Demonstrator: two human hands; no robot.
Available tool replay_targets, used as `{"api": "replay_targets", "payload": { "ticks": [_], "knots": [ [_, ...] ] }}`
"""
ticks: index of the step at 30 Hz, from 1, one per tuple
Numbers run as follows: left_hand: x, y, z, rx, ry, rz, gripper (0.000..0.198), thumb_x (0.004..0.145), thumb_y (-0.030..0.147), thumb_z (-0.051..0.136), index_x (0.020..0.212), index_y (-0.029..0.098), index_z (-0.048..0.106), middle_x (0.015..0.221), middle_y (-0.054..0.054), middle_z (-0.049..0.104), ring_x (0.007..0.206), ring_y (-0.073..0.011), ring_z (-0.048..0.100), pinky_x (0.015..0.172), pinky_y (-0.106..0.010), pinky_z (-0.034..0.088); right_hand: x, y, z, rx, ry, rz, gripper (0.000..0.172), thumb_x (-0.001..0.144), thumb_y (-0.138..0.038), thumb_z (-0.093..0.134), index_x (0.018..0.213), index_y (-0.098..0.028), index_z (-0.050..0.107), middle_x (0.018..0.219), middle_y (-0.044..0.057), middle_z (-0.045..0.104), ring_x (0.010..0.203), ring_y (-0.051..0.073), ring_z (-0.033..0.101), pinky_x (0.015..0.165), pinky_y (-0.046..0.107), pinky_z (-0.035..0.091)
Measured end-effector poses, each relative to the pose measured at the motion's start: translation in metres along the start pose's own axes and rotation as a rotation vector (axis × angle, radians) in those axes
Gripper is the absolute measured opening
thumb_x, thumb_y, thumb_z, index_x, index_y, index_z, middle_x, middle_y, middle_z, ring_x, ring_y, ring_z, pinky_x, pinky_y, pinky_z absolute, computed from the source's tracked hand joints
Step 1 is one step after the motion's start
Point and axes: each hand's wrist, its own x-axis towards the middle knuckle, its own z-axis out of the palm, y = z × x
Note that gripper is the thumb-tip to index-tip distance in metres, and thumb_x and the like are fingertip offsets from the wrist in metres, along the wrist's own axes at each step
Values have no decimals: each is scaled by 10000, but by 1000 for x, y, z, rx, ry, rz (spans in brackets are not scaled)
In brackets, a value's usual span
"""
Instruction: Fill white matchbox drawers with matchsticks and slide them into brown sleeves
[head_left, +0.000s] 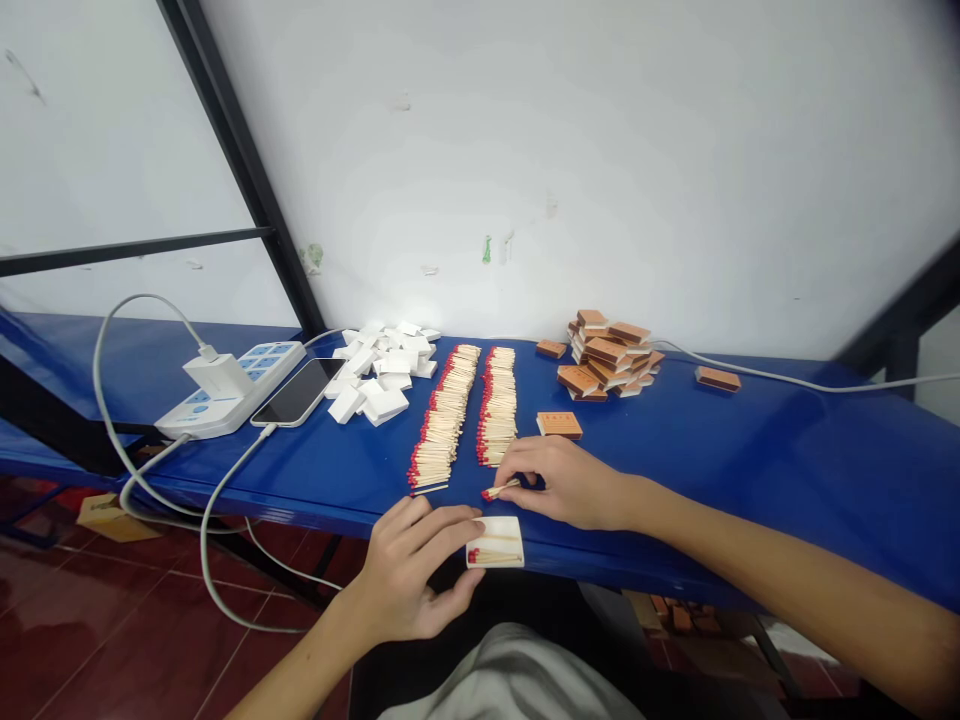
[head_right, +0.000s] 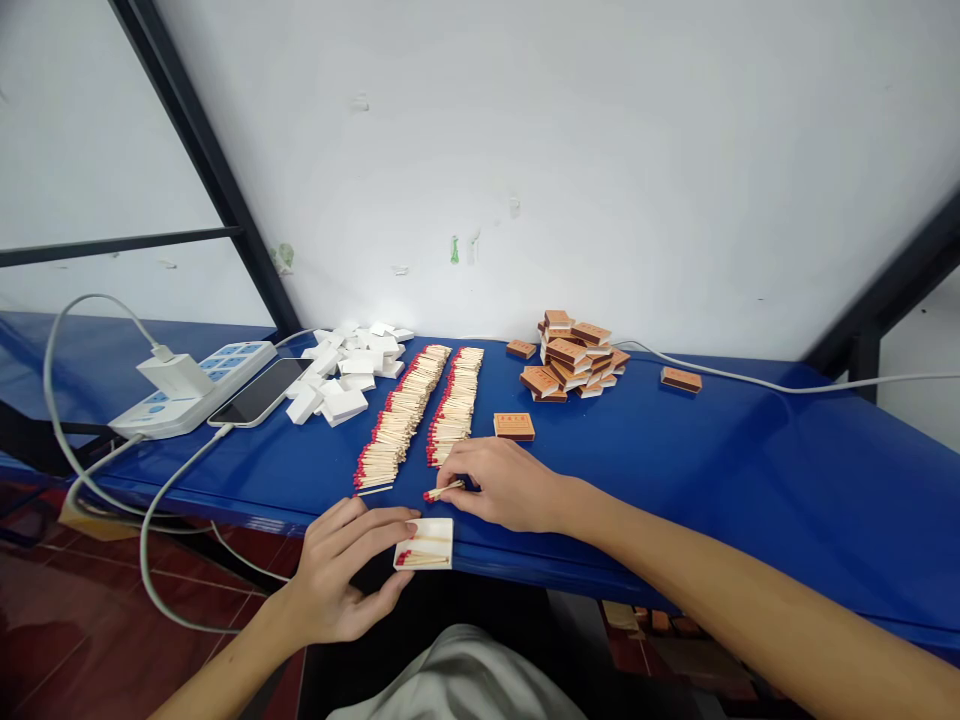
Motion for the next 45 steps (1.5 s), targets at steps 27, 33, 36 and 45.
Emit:
{"api": "replay_targets", "payload": {
  "ticks": [27, 33, 36, 45],
  "knots": [
    [5, 4, -1, -95, 57, -167, 340, 867, 187, 693, 1191, 207, 593, 1076, -83, 758, 962, -214, 734, 808, -316, 597, -5, -8, 13, 130, 136, -225, 135, 951, -229, 639, 1004, -171, 748, 918, 70, 744, 770, 136, 676, 669, 235, 528],
    [7, 5, -1, -86, 61, -151, 320, 868, 184, 697, 1176, 218, 620, 1076, -72, 758, 978, -208, 734, 848, -318, 593, -6, -7, 16, 44, 123, -289, 149, 984, -236, 602, 1010, -167, 731, 911, 66, 756, 794, 145, 704, 715, 252, 549],
    [8, 5, -2, -74, 55, -148, 293, 875, 192, 686, 1162, 219, 633, 1065, -71, 759, 967, -206, 737, 846, -316, 593, -6, -6, 17, -20, 125, -318, 164, 997, -242, 586, 1031, -168, 729, 930, 69, 765, 813, 151, 716, 734, 259, 556],
    [5, 3, -1, -58, 15, -128, 286, 874, 190, 699, 1153, 212, 639, 1081, -75, 760, 946, -210, 731, 834, -339, 581, -6, -7, 20, -108, 156, -350, 198, 1014, -273, 569, 939, -179, 727, 838, 35, 765, 719, 136, 698, 659, 259, 512]
  ]
}}
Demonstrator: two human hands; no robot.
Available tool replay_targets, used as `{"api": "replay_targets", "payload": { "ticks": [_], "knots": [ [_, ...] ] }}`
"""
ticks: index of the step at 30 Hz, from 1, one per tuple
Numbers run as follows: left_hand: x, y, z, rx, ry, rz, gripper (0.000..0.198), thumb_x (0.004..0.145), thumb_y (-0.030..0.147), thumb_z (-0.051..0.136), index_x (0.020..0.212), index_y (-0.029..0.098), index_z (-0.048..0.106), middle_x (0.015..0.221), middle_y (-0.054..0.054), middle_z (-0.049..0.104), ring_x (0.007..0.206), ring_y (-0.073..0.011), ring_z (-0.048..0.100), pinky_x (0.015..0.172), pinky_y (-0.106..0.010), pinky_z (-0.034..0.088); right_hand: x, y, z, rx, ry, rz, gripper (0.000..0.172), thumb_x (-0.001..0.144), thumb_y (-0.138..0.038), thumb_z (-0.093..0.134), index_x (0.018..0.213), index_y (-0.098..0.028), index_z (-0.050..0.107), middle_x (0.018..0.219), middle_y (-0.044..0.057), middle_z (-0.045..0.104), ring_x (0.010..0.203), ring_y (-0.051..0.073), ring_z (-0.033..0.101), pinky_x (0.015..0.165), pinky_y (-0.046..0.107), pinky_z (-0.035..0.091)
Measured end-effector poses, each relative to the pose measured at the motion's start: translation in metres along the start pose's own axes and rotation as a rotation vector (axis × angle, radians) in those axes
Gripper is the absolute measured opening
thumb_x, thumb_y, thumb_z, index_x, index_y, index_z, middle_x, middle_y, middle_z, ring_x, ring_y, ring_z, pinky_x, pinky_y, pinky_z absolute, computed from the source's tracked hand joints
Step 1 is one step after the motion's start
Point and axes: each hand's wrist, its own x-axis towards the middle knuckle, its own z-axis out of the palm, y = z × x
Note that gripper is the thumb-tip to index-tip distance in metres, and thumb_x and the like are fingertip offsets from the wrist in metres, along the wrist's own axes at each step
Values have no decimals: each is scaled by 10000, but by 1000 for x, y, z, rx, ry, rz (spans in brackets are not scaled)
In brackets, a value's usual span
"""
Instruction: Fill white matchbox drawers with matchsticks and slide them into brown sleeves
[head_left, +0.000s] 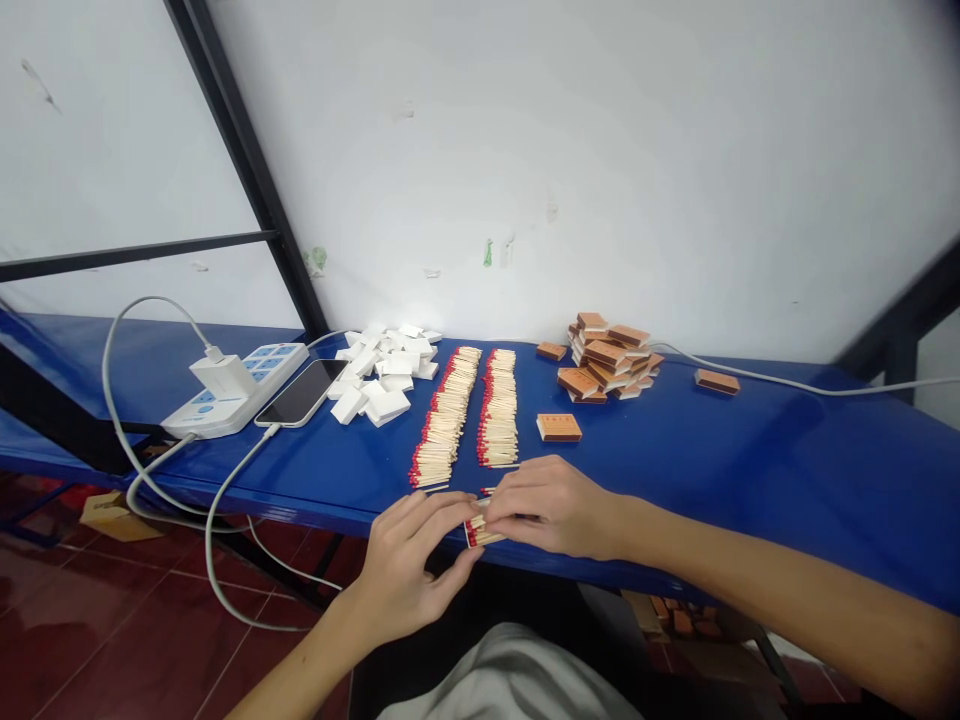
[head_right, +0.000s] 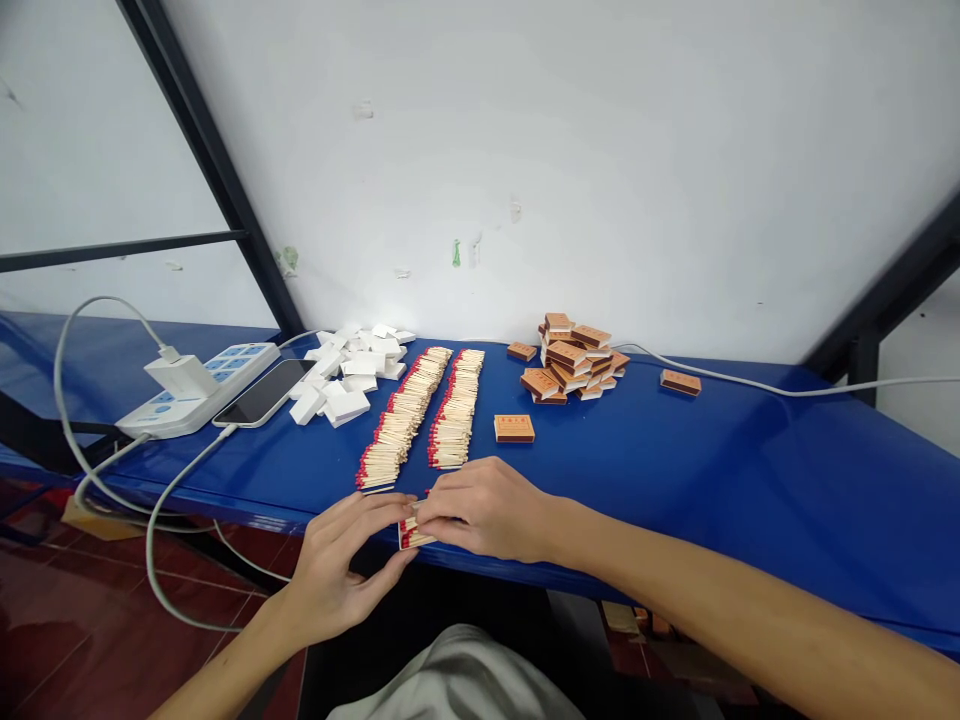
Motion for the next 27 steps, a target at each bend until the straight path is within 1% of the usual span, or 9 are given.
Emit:
{"api": "replay_targets", "payload": {
  "ticks": [3, 6, 10, 12, 14, 18, 22, 24, 27],
  "knots": [
    [0, 0, -1, 3, -7, 13, 260, 879, 188, 692, 1135, 213, 649, 1080, -70, 762, 951, -208, 733, 827, -336, 581, 1, 0, -1, -1, 23, -16, 193, 1005, -306, 593, 944, -178, 725, 840, 30, 766, 714, 134, 700, 654, 262, 511],
    [1, 0, -2, 12, -9, 14, 236, 888, 193, 675, 1122, 219, 667, 1087, -71, 759, 955, -205, 735, 831, -332, 586, 2, 0, -4, 2, -2, -7, 206, 1004, -335, 593, 951, -180, 717, 868, 43, 768, 758, 142, 712, 689, 261, 528],
    [1, 0, -2, 15, -12, 16, 228, 888, 192, 669, 1114, 223, 674, 1084, -75, 755, 943, -202, 735, 821, -324, 588, 3, -1, -11, -13, 33, -3, 154, 978, -307, 605, 944, -184, 691, 853, 48, 754, 741, 145, 692, 664, 264, 508],
    [0, -1, -2, 17, -15, 17, 226, 889, 193, 671, 1113, 220, 671, 1086, -80, 753, 934, -203, 732, 818, -329, 587, 3, -1, -15, -40, 51, 13, 128, 964, -266, 578, 933, -187, 674, 820, 46, 730, 701, 145, 652, 634, 275, 468],
    [0, -2, -2, 20, -19, 18, 221, 892, 196, 672, 1112, 217, 663, 1093, -87, 751, 925, -204, 729, 812, -335, 584, 2, -1, -20, -49, 33, 38, 127, 947, -223, 542, 897, -187, 652, 747, 32, 681, 649, 142, 589, 620, 285, 417],
    [-1, -2, -2, 21, -14, 22, 219, 895, 197, 676, 1112, 213, 657, 1100, -87, 751, 921, -201, 730, 804, -330, 576, 1, 2, -25, -43, -67, 103, 115, 899, -183, 527, 794, -184, 573, 642, -18, 571, 582, 119, 460, 690, 314, 336],
    [-2, -2, -2, 24, -19, 23, 220, 891, 199, 681, 1110, 207, 662, 1104, -83, 751, 925, -201, 730, 809, -331, 573, -1, 4, -23, -20, -131, 165, 136, 874, -197, 546, 749, -189, 493, 572, -69, 463, 541, 100, 332, 737, 325, 297],
    [-2, -2, -2, 30, -23, 23, 217, 891, 205, 681, 1107, 210, 663, 1104, -81, 753, 908, -200, 729, 795, -333, 569, -1, 4, -20, -18, -133, 172, 166, 868, -205, 551, 725, -199, 467, 558, -64, 437, 559, 117, 304, 711, 312, 288],
    [-2, -2, -2, 34, -20, 25, 219, 892, 197, 671, 1110, 218, 661, 1113, -78, 753, 910, -201, 729, 788, -335, 563, 0, 4, -17, -10, -111, 182, 182, 845, -203, 569, 707, -207, 450, 555, -53, 429, 580, 133, 310, 664, 294, 278]
  ]
}}
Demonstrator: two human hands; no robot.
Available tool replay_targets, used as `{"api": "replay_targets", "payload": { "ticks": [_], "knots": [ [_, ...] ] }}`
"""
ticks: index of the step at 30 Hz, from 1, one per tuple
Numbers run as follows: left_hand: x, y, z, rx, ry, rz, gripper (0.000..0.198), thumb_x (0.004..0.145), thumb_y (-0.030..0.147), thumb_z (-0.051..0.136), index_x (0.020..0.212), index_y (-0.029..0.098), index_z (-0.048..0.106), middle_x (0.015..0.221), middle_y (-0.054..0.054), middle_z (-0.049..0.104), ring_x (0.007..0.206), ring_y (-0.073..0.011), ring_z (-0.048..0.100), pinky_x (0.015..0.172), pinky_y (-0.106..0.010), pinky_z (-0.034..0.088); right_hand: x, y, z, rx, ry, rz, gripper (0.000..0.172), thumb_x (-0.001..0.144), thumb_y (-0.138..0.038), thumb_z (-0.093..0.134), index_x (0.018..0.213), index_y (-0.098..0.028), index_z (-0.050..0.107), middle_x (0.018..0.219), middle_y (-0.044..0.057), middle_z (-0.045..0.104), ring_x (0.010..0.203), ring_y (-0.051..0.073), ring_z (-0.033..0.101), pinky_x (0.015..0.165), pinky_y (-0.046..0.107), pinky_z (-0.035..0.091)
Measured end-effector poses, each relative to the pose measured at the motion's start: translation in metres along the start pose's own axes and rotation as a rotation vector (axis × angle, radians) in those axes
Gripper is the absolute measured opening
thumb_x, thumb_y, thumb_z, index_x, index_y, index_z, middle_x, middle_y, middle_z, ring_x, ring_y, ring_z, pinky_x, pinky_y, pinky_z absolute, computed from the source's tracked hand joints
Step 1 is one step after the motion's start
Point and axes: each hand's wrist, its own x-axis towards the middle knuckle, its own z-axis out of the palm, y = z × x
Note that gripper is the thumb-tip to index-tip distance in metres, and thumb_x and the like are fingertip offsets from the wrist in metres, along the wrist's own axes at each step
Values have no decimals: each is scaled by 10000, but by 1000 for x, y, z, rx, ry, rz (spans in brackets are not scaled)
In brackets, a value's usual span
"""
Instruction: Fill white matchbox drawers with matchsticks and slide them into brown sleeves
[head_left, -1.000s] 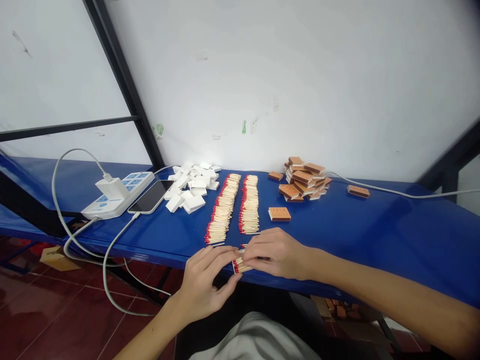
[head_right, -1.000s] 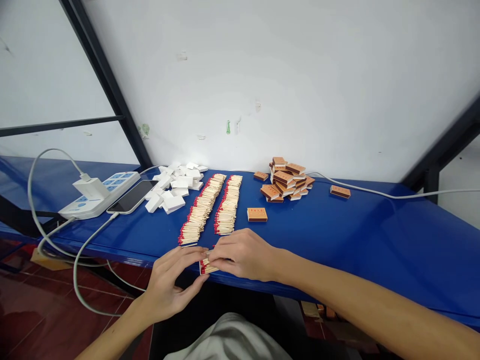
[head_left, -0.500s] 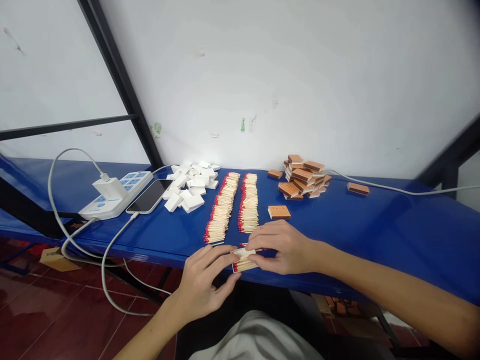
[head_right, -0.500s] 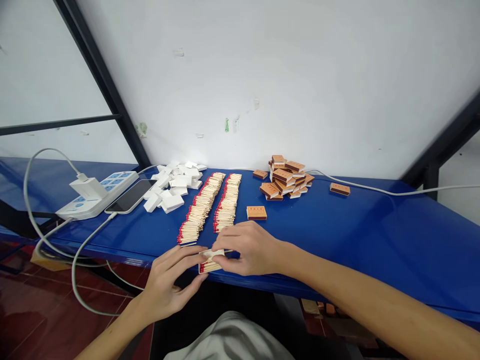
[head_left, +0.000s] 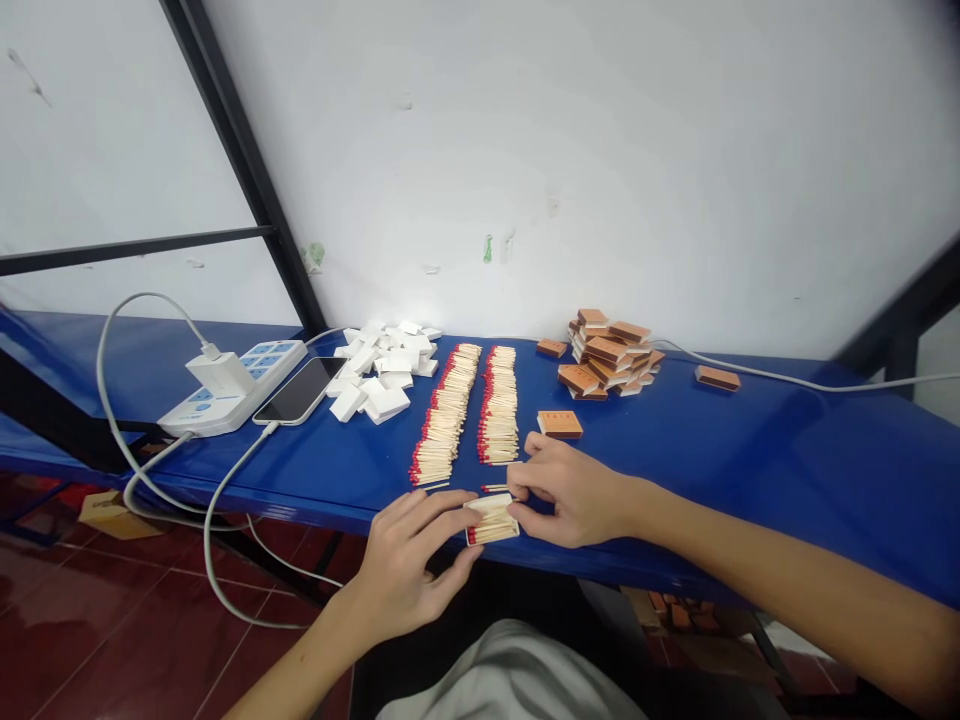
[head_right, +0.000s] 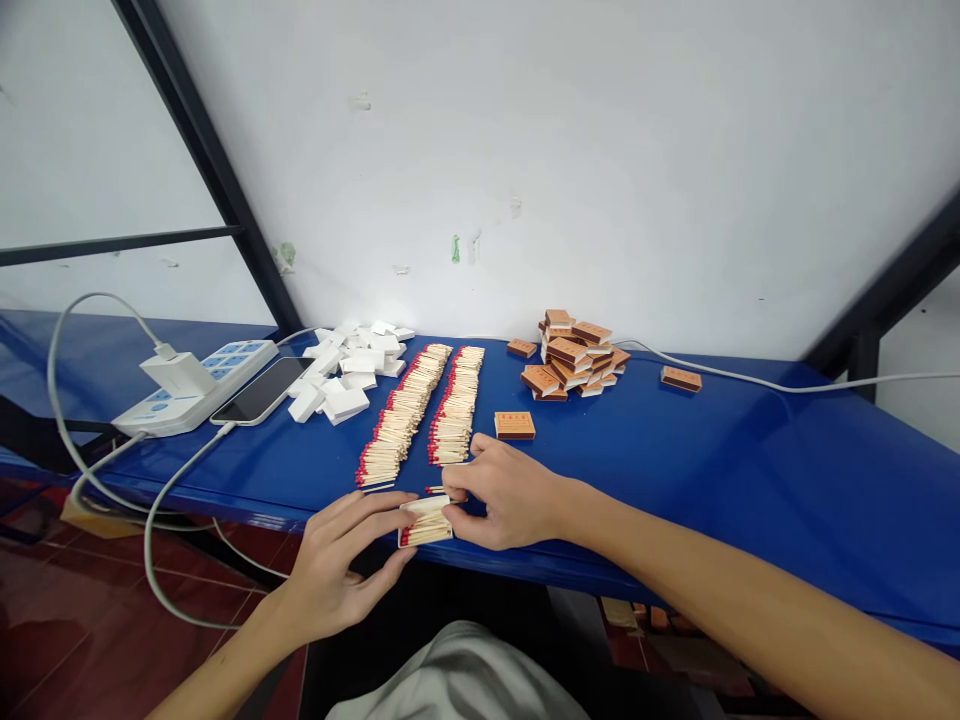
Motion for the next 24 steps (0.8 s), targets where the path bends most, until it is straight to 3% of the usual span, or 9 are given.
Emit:
{"api": "replay_targets", "payload": {
  "ticks": [5, 9, 15, 20, 24],
  "knots": [
    [-1, 0, 0, 13, -7, 8, 288, 898, 186, 661, 1183, 225, 650, 1145, -76, 743, 966, -204, 725, 832, -342, 558, 1, 0, -3, 55, -18, -10, 112, 848, -198, 578, 762, -192, 508, 591, -54, 471, 565, 113, 375, 628, 267, 290],
    [-1, -1, 1, 16, -10, 16, 274, 902, 173, 657, 1169, 233, 656, 1164, -76, 732, 978, -205, 716, 831, -345, 551, 1, 1, -4, 7, 4, -2, 152, 889, -224, 562, 750, -185, 512, 692, -17, 542, 619, 115, 434, 634, 265, 292],
    [-1, -1, 1, 19, -12, 20, 240, 903, 168, 654, 1135, 228, 652, 1171, -79, 728, 971, -209, 713, 831, -353, 552, 1, 0, 0, -24, 4, 55, 200, 861, -264, 598, 734, -195, 460, 683, -32, 510, 608, 112, 408, 606, 265, 259],
    [-1, -3, 2, 5, 9, 25, 323, 890, 165, 665, 1210, 197, 636, 1159, -101, 728, 990, -216, 711, 850, -352, 562, 3, 1, -6, -42, -41, 117, 64, 924, -216, 505, 904, -183, 556, 653, -47, 491, 582, 115, 410, 615, 264, 264],
    [-2, -3, 1, -29, 36, 21, 283, 874, 142, 655, 1153, 189, 653, 1149, -108, 721, 998, -215, 704, 856, -346, 561, 3, 5, -8, -67, -77, 148, 172, 886, -221, 577, 1044, -172, 622, 724, -29, 555, 625, 119, 468, 627, 255, 290]
  ]
}}
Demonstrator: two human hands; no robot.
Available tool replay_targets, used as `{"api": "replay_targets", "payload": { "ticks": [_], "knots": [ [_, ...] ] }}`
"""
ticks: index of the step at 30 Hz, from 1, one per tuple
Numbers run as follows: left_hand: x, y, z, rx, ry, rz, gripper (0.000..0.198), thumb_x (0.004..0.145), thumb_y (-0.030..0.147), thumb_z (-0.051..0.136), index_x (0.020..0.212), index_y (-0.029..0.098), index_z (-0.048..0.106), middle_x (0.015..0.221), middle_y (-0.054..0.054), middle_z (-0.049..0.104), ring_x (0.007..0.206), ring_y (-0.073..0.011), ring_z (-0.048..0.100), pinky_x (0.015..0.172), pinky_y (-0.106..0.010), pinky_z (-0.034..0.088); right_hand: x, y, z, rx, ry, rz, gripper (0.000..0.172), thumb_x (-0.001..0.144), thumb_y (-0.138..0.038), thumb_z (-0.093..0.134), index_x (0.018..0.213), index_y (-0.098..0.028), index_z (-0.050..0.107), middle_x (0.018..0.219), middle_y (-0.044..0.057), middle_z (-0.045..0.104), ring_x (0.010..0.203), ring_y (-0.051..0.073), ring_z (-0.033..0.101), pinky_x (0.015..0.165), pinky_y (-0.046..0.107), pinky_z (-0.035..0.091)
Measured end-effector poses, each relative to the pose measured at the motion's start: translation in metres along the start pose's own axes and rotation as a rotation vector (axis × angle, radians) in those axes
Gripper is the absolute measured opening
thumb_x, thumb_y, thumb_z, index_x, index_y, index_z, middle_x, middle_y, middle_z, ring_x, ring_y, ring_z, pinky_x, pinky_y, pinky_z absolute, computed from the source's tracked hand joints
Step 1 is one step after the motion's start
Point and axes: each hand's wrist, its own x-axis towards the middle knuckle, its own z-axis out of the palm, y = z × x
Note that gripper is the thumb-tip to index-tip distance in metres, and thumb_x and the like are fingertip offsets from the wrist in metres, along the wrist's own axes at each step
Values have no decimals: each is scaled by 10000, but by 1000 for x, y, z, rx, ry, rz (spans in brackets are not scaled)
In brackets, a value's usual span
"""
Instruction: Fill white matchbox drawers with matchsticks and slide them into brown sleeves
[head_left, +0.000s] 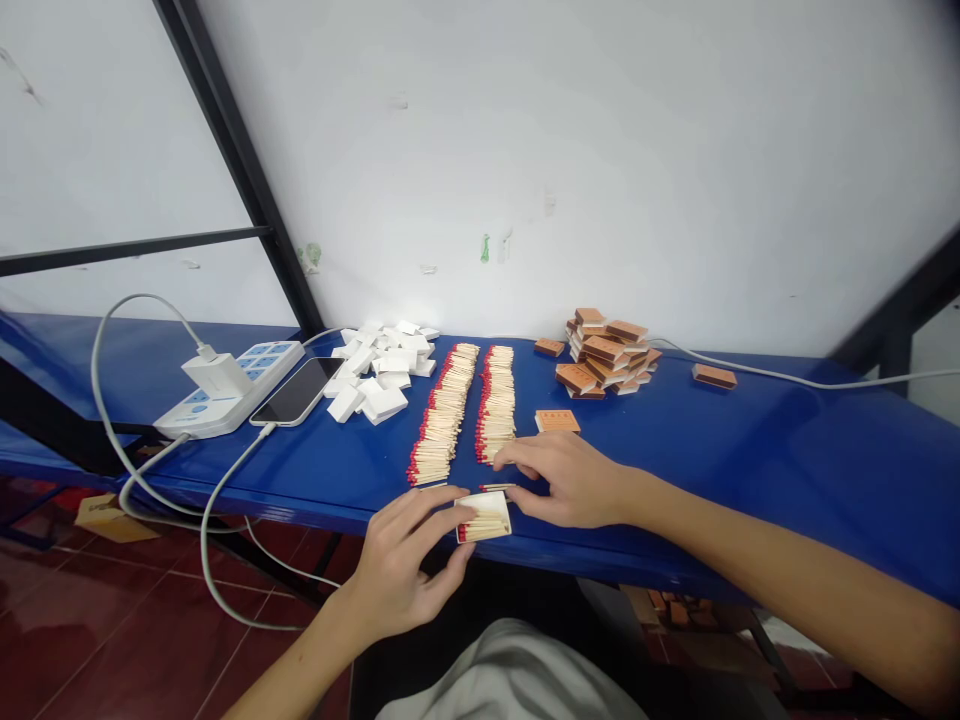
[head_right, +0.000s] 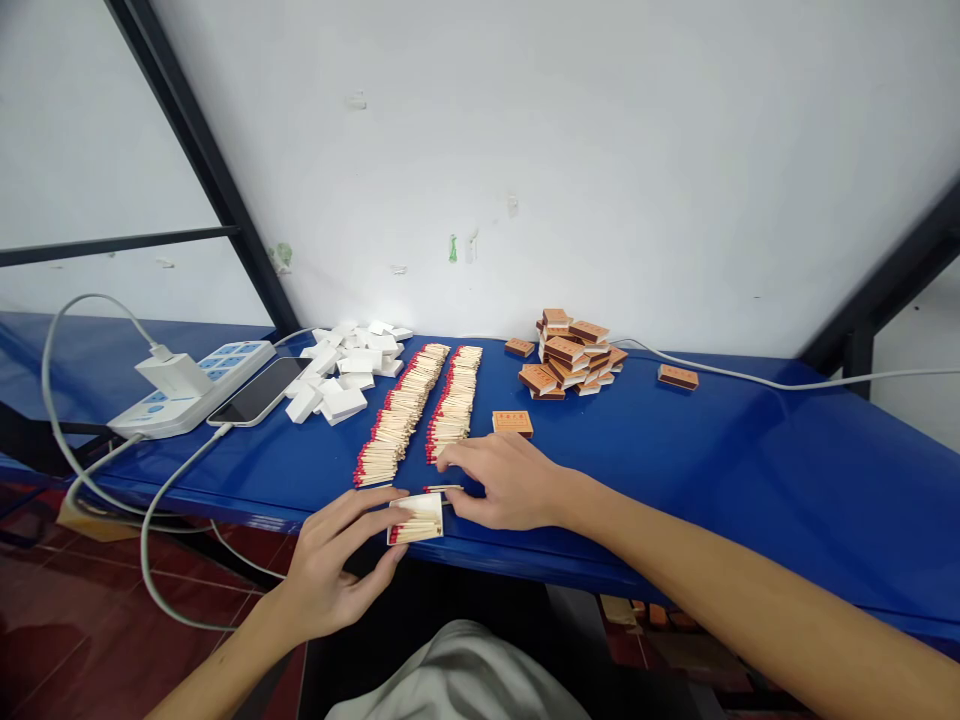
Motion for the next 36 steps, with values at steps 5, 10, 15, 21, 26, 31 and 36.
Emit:
{"api": "replay_targets", "payload": {
  "ticks": [5, 10, 15, 21, 26, 31, 36],
  "knots": [
    [-2, 0, 0, 14, -15, 26, 305, 854, 162, 660, 1158, 185, 641, 1111, -103, 737, 941, -218, 713, 830, -366, 540, 1, 3, 3, 17, -52, 4, 106, 896, -241, 610, 969, -175, 650, 774, -15, 593, 650, 116, 481, 627, 250, 308],
    [-2, 0, 2, 21, -28, 39, 318, 847, 186, 672, 1162, 193, 633, 1088, -92, 749, 858, -215, 696, 739, -360, 501, 3, 3, 2, 44, -83, 44, 103, 949, -242, 589, 881, -179, 635, 749, -20, 573, 653, 113, 475, 630, 247, 317],
    [0, 3, 1, 56, -16, 46, 277, 848, 194, 664, 1124, 201, 644, 1066, -78, 756, 796, -208, 666, 697, -357, 458, 2, 0, -5, 75, -178, 99, 117, 998, -252, 539, 924, -183, 596, 821, 2, 611, 713, 136, 512, 664, 256, 351],
    [1, 5, -1, 69, -19, 47, 261, 844, 204, 665, 1105, 201, 650, 1054, -68, 760, 772, -199, 651, 689, -354, 441, 2, -9, -8, -30, -253, 88, 117, 1009, -268, 501, 950, -184, 556, 908, 23, 650, 735, 156, 540, 684, 291, 355],
    [2, 6, -2, 59, -20, 47, 257, 846, 217, 659, 1102, 202, 646, 1037, -65, 764, 766, -197, 655, 690, -351, 439, 2, -13, -5, -254, -227, 10, 177, 1045, -266, 446, 968, -161, 566, 969, 62, 668, 750, 175, 554, 723, 328, 355],
    [3, 6, -1, 68, -8, 37, 261, 847, 214, 662, 1107, 206, 643, 1037, -62, 764, 787, -192, 672, 709, -345, 456, 0, -11, -2, -283, -213, -7, 241, 1083, -293, 371, 983, -164, 548, 958, 67, 653, 721, 179, 557, 667, 321, 353],
    [1, 4, 0, 64, -15, 21, 310, 846, 205, 671, 1151, 205, 618, 1062, -76, 764, 798, -204, 678, 703, -347, 459, 0, -8, 0, -179, -198, 67, 203, 1078, -258, 361, 985, -170, 518, 955, 63, 631, 754, 184, 583, 656, 305, 370]
  ]
}}
